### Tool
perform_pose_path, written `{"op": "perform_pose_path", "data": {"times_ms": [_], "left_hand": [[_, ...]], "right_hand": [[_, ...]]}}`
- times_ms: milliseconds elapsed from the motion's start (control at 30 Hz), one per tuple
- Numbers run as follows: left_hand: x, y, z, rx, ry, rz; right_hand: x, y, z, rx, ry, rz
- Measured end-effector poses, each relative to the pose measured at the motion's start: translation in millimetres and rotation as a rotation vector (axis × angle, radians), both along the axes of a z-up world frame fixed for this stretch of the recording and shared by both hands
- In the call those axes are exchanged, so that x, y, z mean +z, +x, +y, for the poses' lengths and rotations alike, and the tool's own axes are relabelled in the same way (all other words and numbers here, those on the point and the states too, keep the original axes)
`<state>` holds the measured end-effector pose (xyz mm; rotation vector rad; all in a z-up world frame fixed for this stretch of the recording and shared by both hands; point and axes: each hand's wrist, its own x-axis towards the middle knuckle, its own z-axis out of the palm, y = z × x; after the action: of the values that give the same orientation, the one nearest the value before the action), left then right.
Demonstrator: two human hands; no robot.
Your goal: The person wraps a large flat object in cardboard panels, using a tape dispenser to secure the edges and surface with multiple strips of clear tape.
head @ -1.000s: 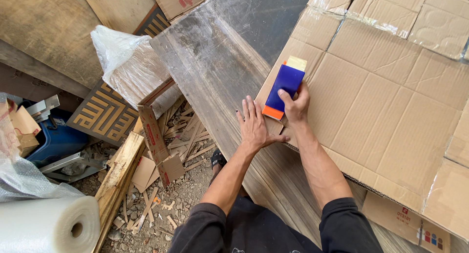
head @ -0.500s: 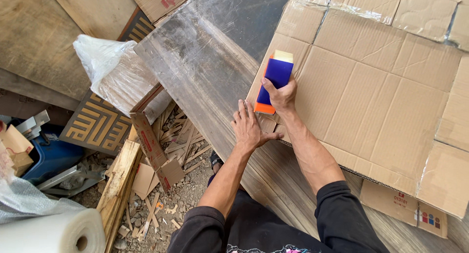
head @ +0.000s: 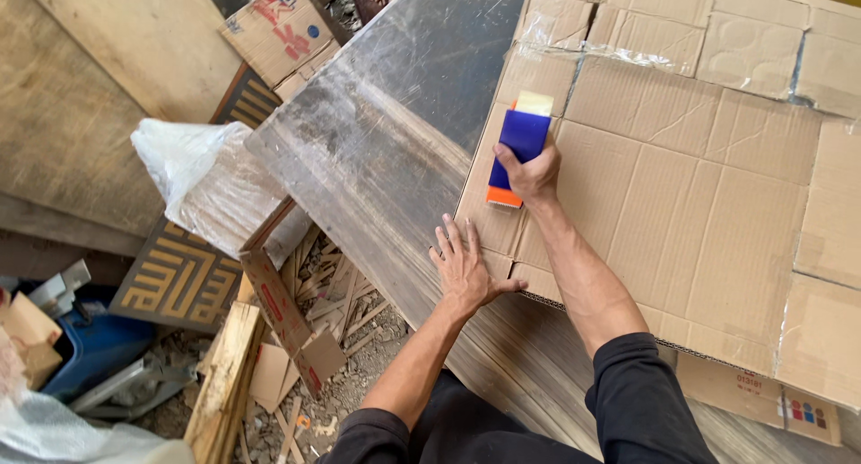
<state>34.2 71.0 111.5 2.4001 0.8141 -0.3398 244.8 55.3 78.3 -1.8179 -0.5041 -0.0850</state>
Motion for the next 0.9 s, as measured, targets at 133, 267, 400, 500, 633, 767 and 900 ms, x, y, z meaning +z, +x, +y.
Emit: {"op": "perform_pose_path", "data": {"times_ms": [133,267,400,500,633,767,900], "left_hand": [[-11.0,32.0,16.5,-0.082,0.017,0.031],[-31.1,54.7,41.1,0.074,-0.096,-0.073],[-53.1,65.4,50.1,0.180,-0.165,-0.086],[-56.4,58.2,46.7,0.166,-0.143,-0.107],[-43.2,33.2,19.9,0.161,-0.126,-0.113],[-37.6,-1.0,-21.5,0.145,-0.103,-0.082],[-25.9,-34.0,-55.6,0.120,-0.220,-0.046]], "right_hand": [[-12.2,0.4,-0.8,-0.021,0.021,-0.010],[-10.2,-0.7,-0.7,-0.032,0.003,-0.029],[-6.4,-6.1,-3.7,-0.040,0.003,0.039],[-17.3,-13.4,-10.0,-0.056,0.000,0.028],[-36.5,-33.7,-34.0,-0.038,0.003,0.053],[-51.6,-59.4,-71.7,0.020,-0.009,0.068],[-27.6,-86.5,-106.0,0.031,-0.040,0.023]]}}
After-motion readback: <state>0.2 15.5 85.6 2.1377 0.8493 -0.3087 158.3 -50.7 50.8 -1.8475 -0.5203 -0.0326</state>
